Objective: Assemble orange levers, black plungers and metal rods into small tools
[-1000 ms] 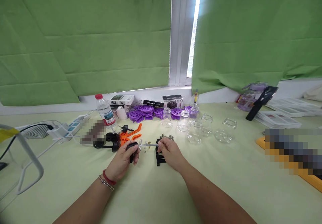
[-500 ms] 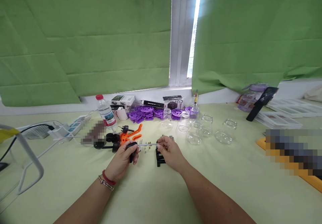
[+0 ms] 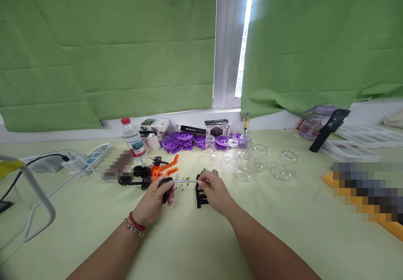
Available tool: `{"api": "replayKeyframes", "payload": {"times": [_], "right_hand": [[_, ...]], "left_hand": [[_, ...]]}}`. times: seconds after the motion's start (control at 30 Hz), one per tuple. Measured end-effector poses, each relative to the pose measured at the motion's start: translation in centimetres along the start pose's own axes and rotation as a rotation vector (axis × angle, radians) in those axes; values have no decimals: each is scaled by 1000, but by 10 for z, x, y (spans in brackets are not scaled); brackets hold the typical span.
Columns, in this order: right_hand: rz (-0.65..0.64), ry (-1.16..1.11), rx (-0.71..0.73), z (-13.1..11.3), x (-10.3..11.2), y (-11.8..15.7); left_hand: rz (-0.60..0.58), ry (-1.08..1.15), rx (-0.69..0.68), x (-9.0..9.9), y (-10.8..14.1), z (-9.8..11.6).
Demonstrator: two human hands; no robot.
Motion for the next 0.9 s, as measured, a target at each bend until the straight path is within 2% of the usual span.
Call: {"api": "replayKeyframes", "payload": {"times": [0.9], "right_hand": [[-4,38,-30,2,1,0]], "left_hand": [[-6,-11,1,-1,0,-1]]}}
Point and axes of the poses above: each hand's wrist, its own y-axis away from the middle knuckle, its own x-axis out of the back of the hand, z = x × y, the point moved 8 cm from there along -y, towards the middle knuckle, and after that the axes turned 3 degrees about z, right-handed, at the moved point
